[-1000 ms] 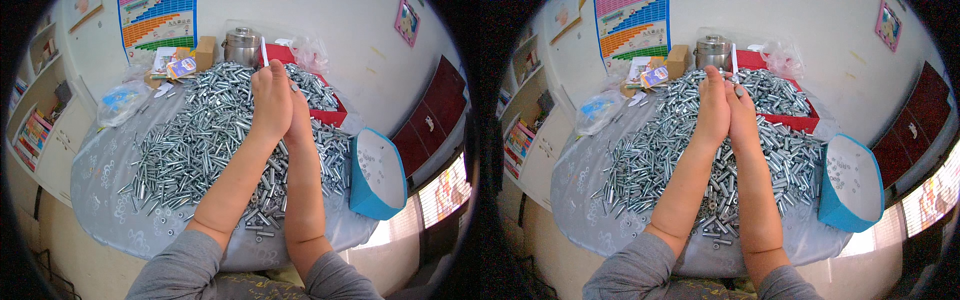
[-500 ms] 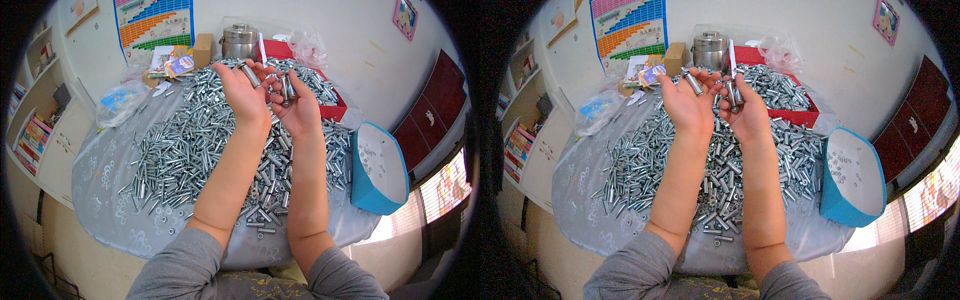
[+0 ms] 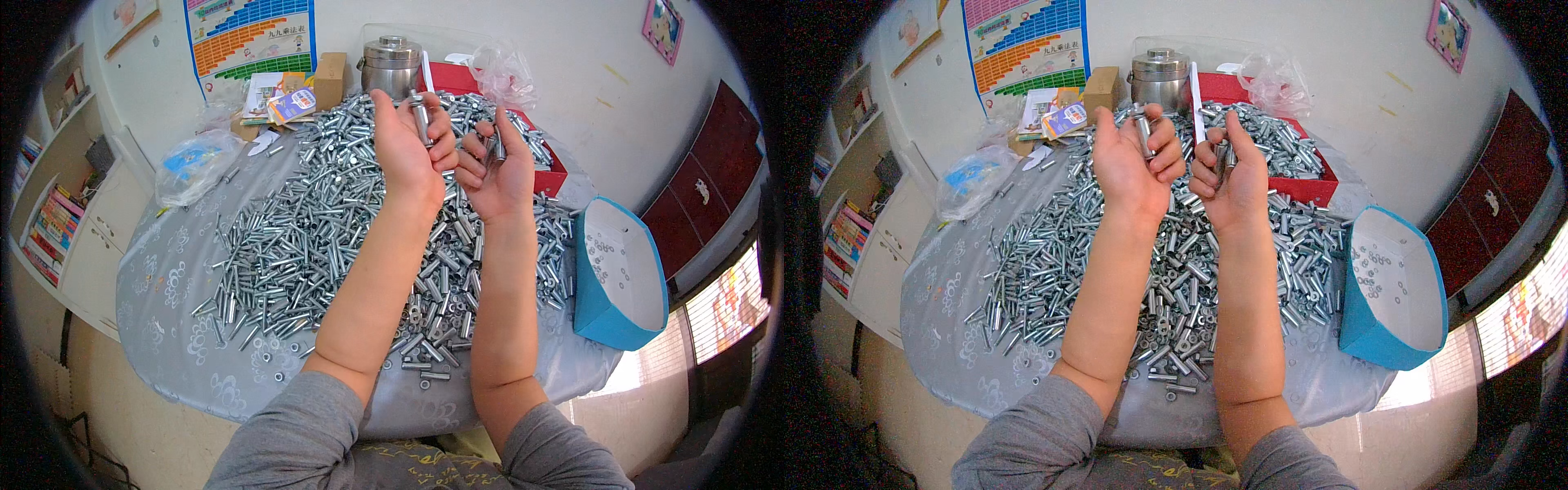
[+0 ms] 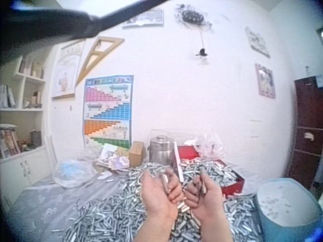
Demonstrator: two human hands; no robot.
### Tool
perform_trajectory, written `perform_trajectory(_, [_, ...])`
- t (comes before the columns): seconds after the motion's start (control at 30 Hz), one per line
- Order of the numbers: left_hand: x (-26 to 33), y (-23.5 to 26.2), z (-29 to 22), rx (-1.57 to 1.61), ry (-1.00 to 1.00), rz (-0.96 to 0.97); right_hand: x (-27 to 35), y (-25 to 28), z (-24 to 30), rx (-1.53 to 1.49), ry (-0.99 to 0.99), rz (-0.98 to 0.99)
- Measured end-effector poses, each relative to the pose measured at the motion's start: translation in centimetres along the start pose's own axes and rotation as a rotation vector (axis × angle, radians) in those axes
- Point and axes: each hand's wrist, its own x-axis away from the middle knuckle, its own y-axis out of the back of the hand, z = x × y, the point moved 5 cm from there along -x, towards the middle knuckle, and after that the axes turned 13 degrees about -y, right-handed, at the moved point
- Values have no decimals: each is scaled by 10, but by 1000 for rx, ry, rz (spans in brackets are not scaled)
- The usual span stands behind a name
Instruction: The person sits at a table covered with a large pile of metal fasteners, including cylindrical pins and washers. They repeatedly pick up individual pins and washers, insert the washers onto the pins, and place the assembled units into a red box.
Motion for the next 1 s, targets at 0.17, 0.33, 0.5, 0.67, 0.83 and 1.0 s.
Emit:
perform_trajectory(0.17, [3, -7, 0, -208, -2, 14, 4, -5, 1, 236, 127, -301])
perform_trajectory(0.33, [3, -11, -3, -403, -116, 47, -2, 1, 1, 305, 110, -211])
perform_trajectory(0.5, [1, -9, -7, -539, -158, 49, 5, -4, 5, 247, 144, -162])
perform_trajectory(0.67, [-2, -7, -11, -920, -470, 120, 16, -13, 13, 454, 229, -343])
perform_trajectory(0.83, [11, -20, -19, -1191, -620, 190, 28, -30, 14, 843, 364, -489])
perform_trajectory(1.0, [14, -29, -24, -1360, -612, 355, 35, -33, 19, 967, 402, -477])
